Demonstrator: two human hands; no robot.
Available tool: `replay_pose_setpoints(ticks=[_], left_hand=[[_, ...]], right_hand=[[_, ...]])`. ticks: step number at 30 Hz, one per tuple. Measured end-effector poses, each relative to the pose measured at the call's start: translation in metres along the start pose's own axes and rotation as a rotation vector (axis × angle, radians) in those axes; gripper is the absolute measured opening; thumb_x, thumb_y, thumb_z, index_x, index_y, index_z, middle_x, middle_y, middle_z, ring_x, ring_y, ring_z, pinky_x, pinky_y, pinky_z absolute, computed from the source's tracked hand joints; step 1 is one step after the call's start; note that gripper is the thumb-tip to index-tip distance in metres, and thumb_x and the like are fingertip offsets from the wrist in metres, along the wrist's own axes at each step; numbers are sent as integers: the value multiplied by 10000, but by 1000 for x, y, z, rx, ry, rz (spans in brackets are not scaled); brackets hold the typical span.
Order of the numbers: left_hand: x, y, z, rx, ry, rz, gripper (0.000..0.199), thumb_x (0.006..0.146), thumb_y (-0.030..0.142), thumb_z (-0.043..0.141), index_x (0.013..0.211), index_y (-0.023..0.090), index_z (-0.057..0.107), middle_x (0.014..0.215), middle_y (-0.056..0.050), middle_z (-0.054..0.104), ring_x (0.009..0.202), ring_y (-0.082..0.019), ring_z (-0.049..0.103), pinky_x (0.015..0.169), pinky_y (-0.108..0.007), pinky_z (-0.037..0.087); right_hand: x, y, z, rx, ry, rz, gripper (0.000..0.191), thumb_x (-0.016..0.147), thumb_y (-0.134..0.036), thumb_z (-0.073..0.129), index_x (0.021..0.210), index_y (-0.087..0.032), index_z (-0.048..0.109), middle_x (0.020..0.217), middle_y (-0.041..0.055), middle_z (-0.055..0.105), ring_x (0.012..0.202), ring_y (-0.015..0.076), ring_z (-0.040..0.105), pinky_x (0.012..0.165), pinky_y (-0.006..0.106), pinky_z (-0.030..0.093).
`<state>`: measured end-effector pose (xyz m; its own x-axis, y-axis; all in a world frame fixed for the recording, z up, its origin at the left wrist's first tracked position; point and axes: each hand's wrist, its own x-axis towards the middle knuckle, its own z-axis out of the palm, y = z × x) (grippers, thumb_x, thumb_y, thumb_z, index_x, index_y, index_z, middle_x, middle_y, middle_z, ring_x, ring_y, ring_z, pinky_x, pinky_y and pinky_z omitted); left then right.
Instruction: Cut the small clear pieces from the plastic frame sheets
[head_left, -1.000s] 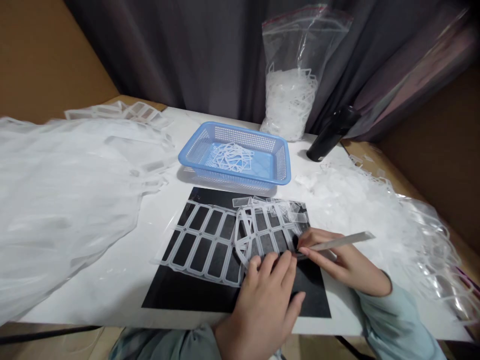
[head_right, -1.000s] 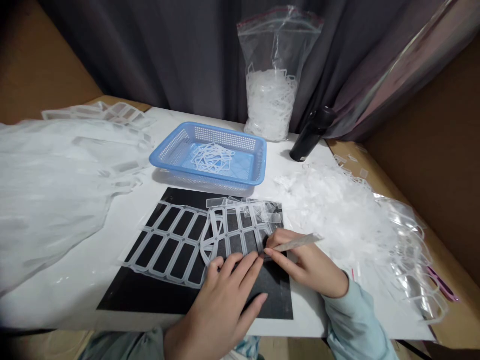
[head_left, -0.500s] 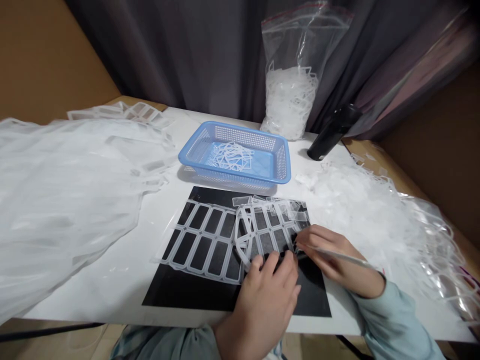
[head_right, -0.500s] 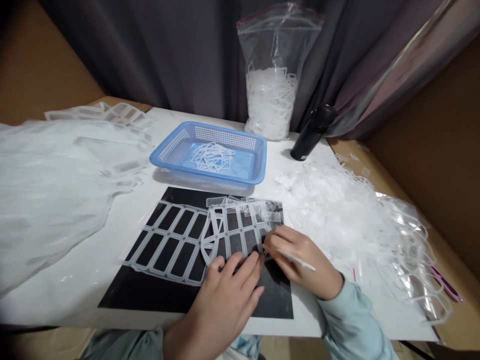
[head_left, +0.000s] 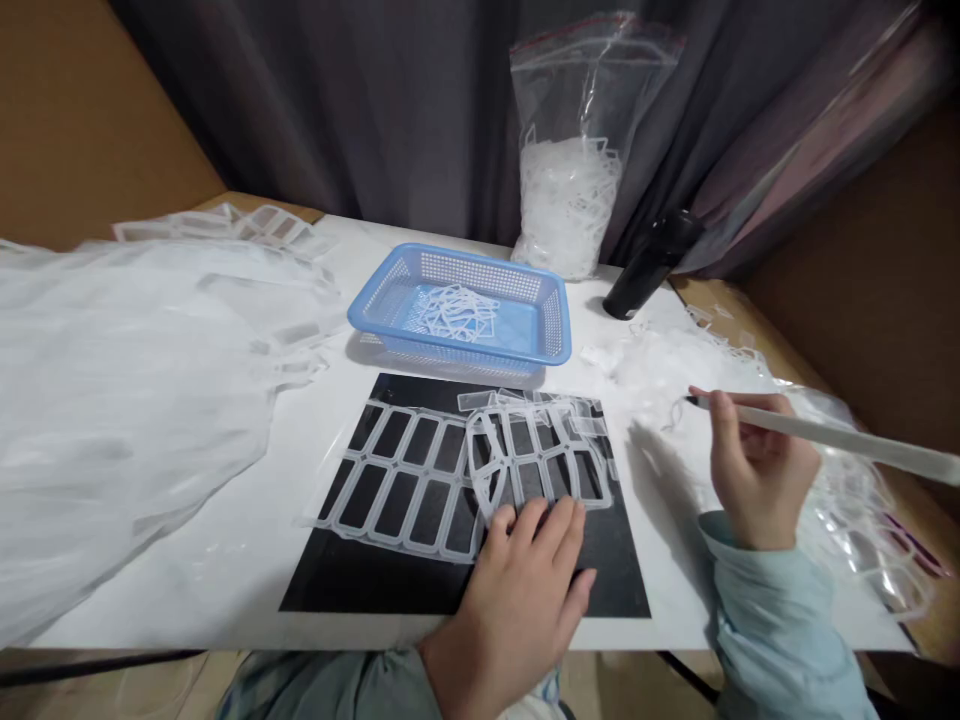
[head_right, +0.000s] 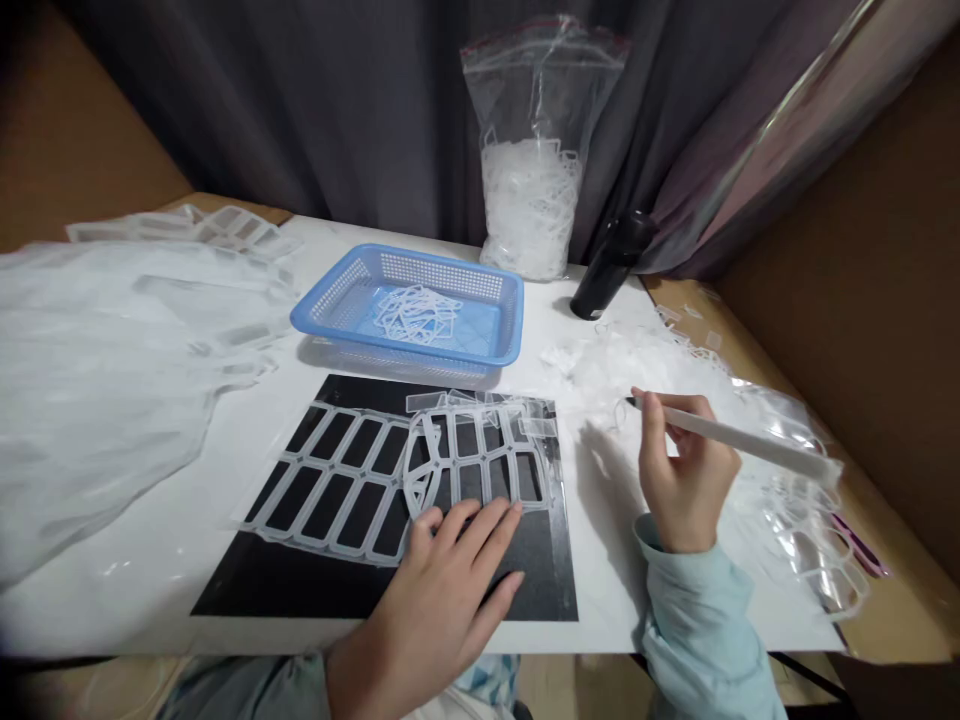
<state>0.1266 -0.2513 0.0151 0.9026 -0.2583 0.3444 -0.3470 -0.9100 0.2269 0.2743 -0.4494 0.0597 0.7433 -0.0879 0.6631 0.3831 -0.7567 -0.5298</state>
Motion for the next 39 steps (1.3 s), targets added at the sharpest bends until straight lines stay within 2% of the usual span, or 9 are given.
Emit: replay_pose_setpoints(ticks=[5,10,13,15,19,22,29,34,39], left_hand=[[1,-6,-17,-145,-114,247,476,1045,461,308,1455,242,405,1466,24,450,1228,-198,427,988,-373,323],[-12,-23,-45,-244,-43,399,392,1048,367,341,1400,248,465,1518,36,380,1332,-172,372,1046,-371,334],[-37,-51,-61,-287,36,372,314,1017,311,434,1289,222,563,1428,4,499,1297,-168,427,1050,-348,363],[-59,-77,-68,-243,75,243,304,981,227,481,1270,225,576,1390,-23,530,1280,-193,457,1044,-374,394],[-95,-131,-70,-4,170,-28,389,962,233,495,1350,197,515,1423,-92,491,1299,-266,459,999,-438,454],[-106,-155,-68,115,168,-69,467,983,314,475,1427,176,428,1469,-88,448,1345,-266,427,1032,-444,454],[-105,-150,-67,209,75,-4,576,975,432,494,1467,156,378,1479,-28,443,1384,-245,391,1075,-425,437],[-105,-149,-72,244,55,56,583,958,420,523,1465,166,386,1475,-8,445,1373,-251,403,1123,-499,362],[-105,-141,-74,179,108,78,534,920,341,569,1419,187,458,1446,-24,482,1301,-229,490,1051,-419,468]], right_hand=[[-3,6,9,172,-148,26,248,915,-412,639,915,-169,690,916,58,684,863,213,634,751,310,471],[-5,9,15,280,-155,68,276,916,-424,635,895,-152,681,889,66,670,820,198,617,728,311,465],[-7,-9,14,350,-188,64,266,925,-411,627,885,-152,676,910,73,666,857,202,625,760,316,489],[-8,-32,11,391,-261,43,245,934,-388,620,861,-162,683,930,73,667,884,203,629,765,304,500],[-7,-91,6,481,-536,-139,195,967,-295,584,832,-185,673,985,67,652,976,201,616,851,300,482],[-8,-131,17,596,-766,-240,159,982,-246,561,873,-194,665,988,59,643,957,186,610,842,298,475],[-40,-176,90,789,-1131,-109,261,987,-385,545,882,-163,634,813,34,616,722,145,573,624,250,454],[-70,-169,123,844,-1103,-84,296,989,-393,534,836,-150,605,796,27,595,692,130,571,613,232,450],[-78,-140,116,852,-1044,-85,280,994,-354,528,832,-148,627,823,50,608,773,153,624,708,251,494]])
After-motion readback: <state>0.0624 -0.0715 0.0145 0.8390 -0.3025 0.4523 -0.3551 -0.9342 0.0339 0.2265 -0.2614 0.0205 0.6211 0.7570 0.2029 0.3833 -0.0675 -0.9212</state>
